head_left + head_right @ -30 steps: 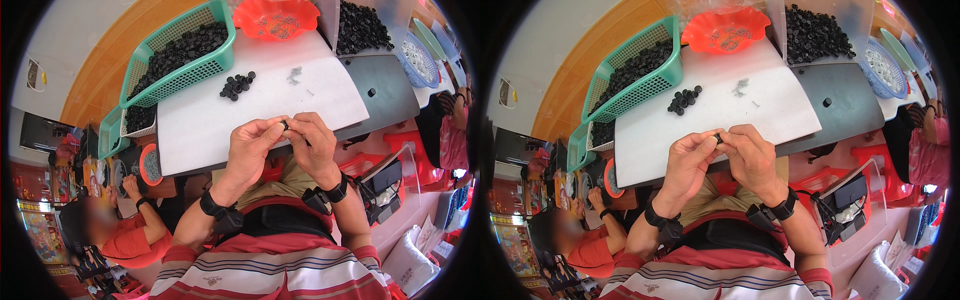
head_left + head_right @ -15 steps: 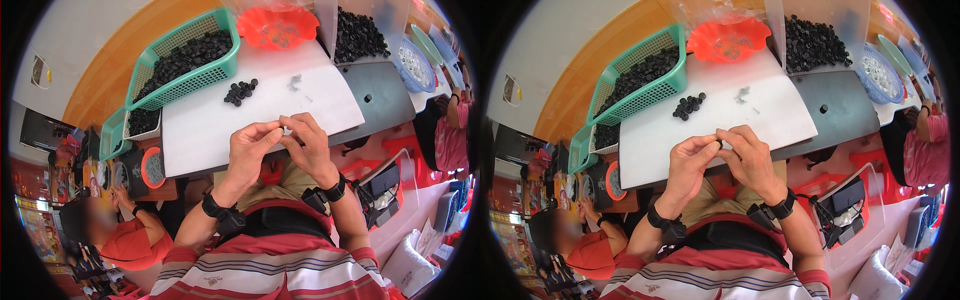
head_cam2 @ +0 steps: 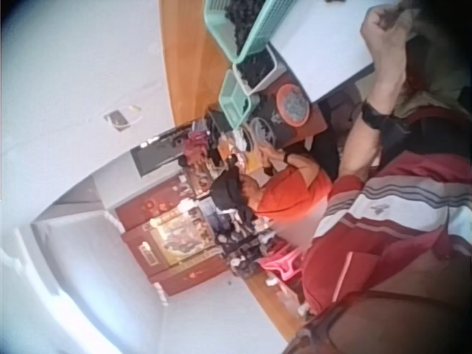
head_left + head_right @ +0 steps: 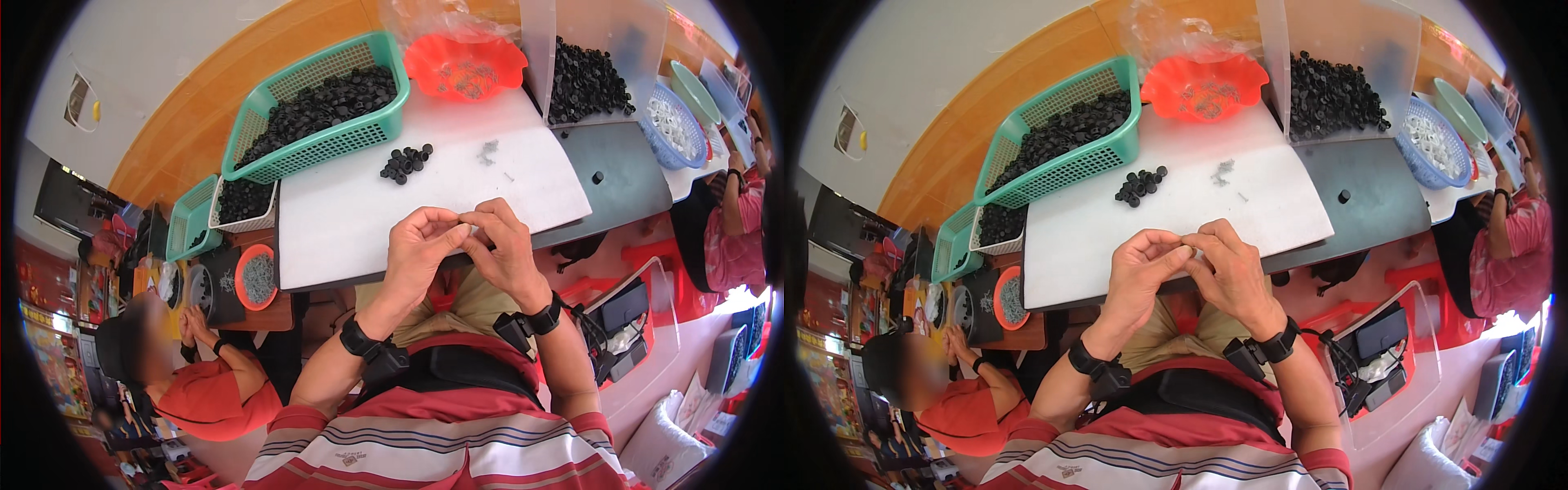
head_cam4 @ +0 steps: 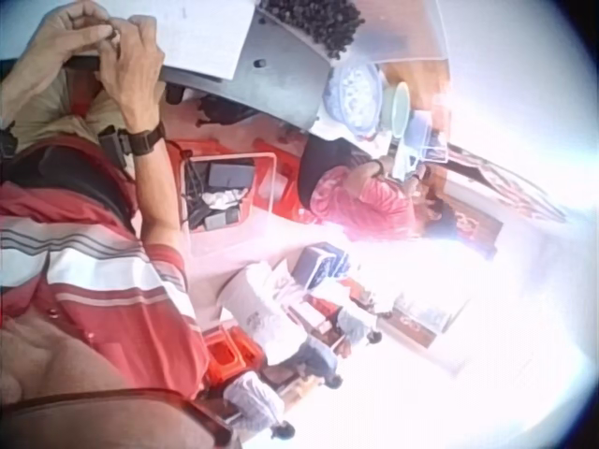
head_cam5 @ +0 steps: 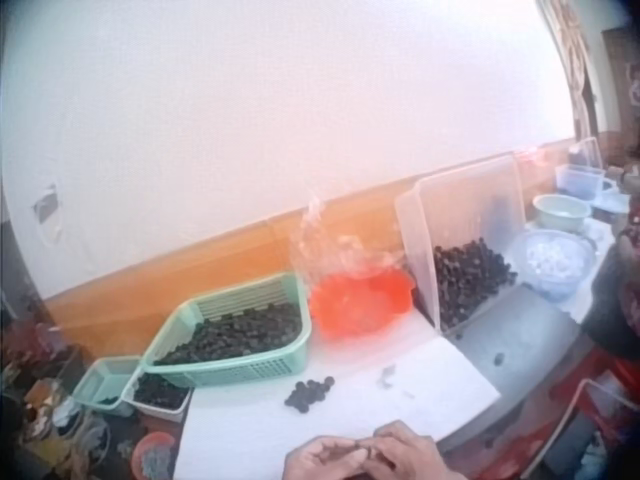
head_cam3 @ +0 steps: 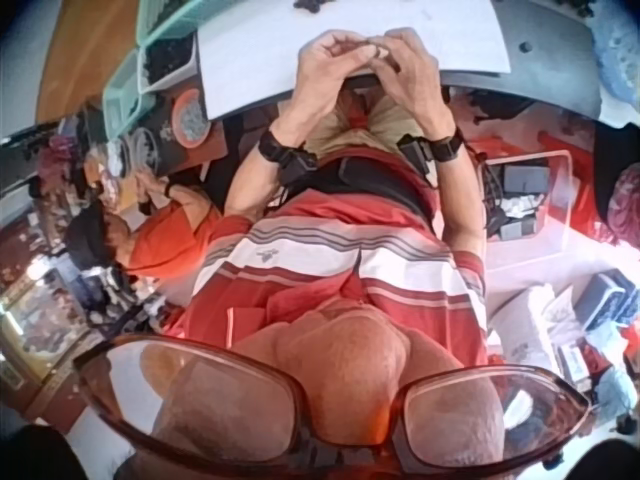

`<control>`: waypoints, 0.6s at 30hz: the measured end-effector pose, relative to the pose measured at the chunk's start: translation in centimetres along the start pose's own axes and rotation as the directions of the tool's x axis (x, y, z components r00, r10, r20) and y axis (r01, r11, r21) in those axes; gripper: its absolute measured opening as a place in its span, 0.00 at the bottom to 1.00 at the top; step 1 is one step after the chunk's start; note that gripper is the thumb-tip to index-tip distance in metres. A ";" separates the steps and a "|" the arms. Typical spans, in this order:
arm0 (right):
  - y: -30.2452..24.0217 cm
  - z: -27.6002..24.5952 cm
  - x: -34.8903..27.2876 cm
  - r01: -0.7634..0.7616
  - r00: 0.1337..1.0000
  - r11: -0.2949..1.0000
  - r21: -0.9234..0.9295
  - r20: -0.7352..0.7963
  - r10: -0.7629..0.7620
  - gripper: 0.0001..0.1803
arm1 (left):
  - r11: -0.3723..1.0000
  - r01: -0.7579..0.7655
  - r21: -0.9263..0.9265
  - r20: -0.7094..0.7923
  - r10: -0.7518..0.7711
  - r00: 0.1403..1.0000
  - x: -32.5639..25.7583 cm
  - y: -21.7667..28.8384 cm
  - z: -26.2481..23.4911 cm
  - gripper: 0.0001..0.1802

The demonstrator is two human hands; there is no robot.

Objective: Assembling small black plastic shoe components by hand at a production table.

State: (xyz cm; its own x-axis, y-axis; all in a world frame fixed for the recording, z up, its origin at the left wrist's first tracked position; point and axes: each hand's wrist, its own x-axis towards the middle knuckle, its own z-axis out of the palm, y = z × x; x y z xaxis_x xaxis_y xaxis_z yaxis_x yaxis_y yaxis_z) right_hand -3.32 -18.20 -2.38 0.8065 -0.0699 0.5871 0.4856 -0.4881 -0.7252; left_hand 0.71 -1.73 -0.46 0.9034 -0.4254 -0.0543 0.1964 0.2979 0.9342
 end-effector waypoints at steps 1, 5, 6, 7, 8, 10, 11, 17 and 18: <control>-0.1 0.0 0.0 -0.011 1.000 1.000 -0.004 0.012 0.011 0.17 | 1.000 0.007 0.002 -0.002 -0.007 1.000 -0.1 0.0 0.1 0.11; 0.0 -0.1 0.0 -0.007 1.000 1.000 -0.021 0.023 0.008 0.17 | 1.000 -0.004 -0.006 -0.016 0.004 1.000 -0.1 0.1 0.4 0.12; 0.0 -0.1 0.1 -0.002 1.000 1.000 -0.018 0.017 0.003 0.17 | 1.000 -0.009 0.019 -0.018 0.009 1.000 0.0 0.1 0.5 0.12; 0.0 -0.1 0.1 0.003 1.000 1.000 -0.014 0.011 -0.003 0.17 | 0.999 -0.013 0.044 -0.021 0.014 1.000 0.0 0.1 0.6 0.12; 0.1 -0.1 0.1 0.008 1.000 1.000 -0.015 0.014 -0.008 0.17 | 0.999 -0.018 0.042 -0.022 0.019 1.000 0.0 0.0 0.6 0.12; 0.3 0.0 0.0 0.025 1.000 0.999 -0.041 0.009 -0.025 0.16 | 0.997 -0.003 0.076 -0.014 0.004 1.000 0.1 -0.1 0.6 0.13; 0.4 0.1 -0.1 0.031 0.999 0.999 -0.040 0.012 -0.031 0.16 | 0.997 -0.009 0.075 -0.016 0.010 1.000 0.0 0.0 0.6 0.13; -0.4 -0.3 0.2 -0.062 0.994 0.998 0.029 0.096 0.059 0.22 | 0.990 -0.053 0.132 -0.033 0.058 0.998 0.0 0.6 -0.5 0.13; -0.1 -0.4 0.2 -0.092 0.993 0.994 0.063 0.080 0.087 0.24 | 0.956 -0.100 0.274 -0.037 0.115 0.993 0.1 0.9 -0.9 0.13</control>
State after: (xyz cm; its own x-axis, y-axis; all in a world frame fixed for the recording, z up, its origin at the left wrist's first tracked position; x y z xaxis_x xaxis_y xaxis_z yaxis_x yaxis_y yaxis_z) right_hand -3.38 -18.49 -2.07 0.8700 -0.0423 0.4912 0.4295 -0.4242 -0.7972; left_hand 1.35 -0.69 0.06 0.9336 -0.3562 0.0401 -0.0073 0.0930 0.9956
